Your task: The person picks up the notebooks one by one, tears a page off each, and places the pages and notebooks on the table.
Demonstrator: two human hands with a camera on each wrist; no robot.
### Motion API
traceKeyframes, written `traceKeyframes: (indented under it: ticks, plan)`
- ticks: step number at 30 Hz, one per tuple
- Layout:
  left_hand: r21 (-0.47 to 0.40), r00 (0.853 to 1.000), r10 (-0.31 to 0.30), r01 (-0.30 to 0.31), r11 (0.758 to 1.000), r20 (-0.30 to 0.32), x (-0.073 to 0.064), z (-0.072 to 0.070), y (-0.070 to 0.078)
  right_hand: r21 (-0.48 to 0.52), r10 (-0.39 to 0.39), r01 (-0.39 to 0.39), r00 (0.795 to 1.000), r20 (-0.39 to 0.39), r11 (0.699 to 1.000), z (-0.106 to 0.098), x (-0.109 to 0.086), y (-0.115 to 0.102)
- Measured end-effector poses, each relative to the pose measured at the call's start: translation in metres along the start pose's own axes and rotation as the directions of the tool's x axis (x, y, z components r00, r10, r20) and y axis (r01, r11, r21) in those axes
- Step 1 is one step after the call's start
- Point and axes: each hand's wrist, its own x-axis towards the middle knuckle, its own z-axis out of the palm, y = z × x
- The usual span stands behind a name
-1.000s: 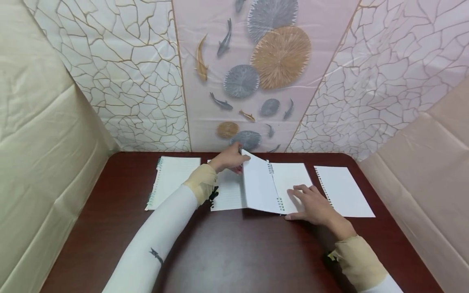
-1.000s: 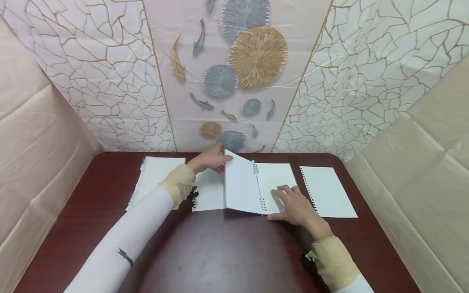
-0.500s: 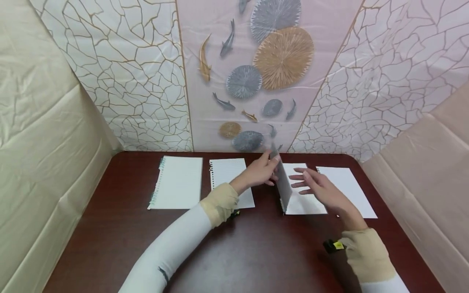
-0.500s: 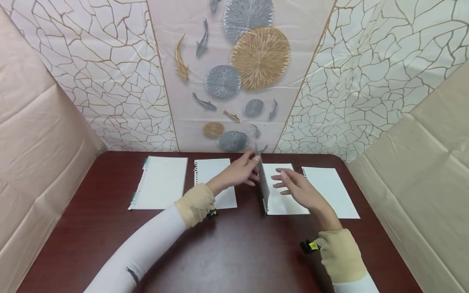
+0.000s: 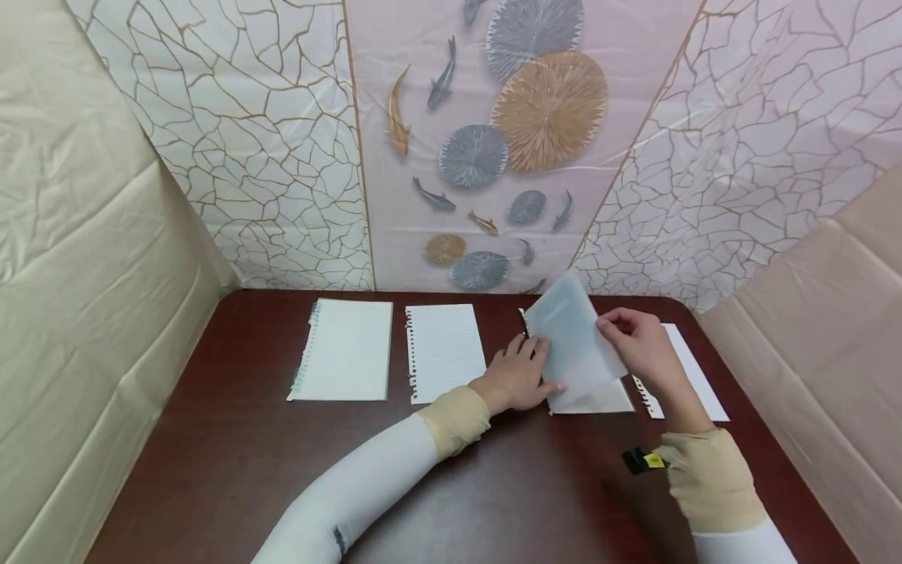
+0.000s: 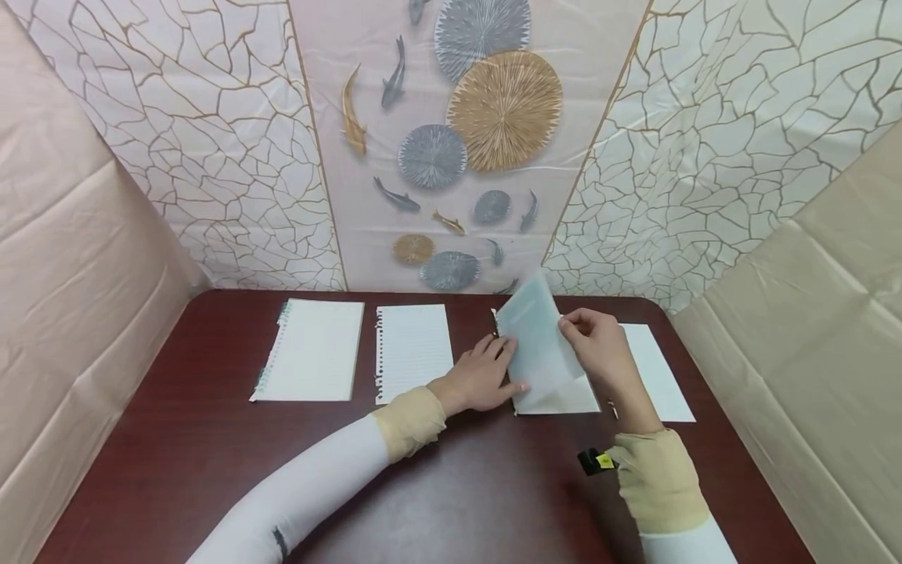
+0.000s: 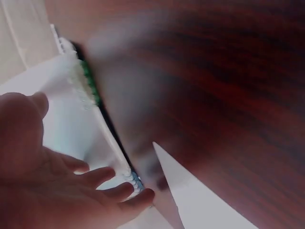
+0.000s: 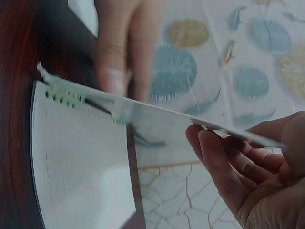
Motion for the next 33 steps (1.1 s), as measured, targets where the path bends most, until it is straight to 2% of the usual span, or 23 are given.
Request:
traceKeyframes:
  ticks: [3,9,15,24,29,33]
  plan:
    - [0.076,0.998,-0.032,0.028,0.997,0.046,0.005,0.008,-0.001,-0.060,-0.004,0.002,0.999,-0.032,0.998,-0.003,0.001,0.009]
    - [0.179,0.993,-0.048,0.028,0.983,0.109,0.017,0.025,-0.004,-0.165,-0.026,0.014,0.997,-0.073,0.986,-0.005,0.003,0.038]
    - [0.228,0.988,-0.081,0.049,0.972,0.135,0.017,0.029,-0.002,-0.236,0.009,-0.010,1.000,-0.002,0.972,0.001,0.005,0.068]
    - [0.266,0.982,-0.104,0.059,0.962,0.159,0.012,0.024,0.001,-0.267,0.028,-0.001,0.995,0.097,0.964,0.021,0.002,0.110]
    - [0.256,0.985,-0.104,0.067,0.964,0.136,0.003,0.019,0.000,-0.304,0.053,-0.014,0.991,0.122,0.952,0.035,0.003,0.115]
    - [0.270,0.989,-0.100,0.067,0.961,0.110,0.002,0.013,-0.001,-0.348,0.086,-0.049,0.992,0.092,0.936,0.043,0.005,0.109]
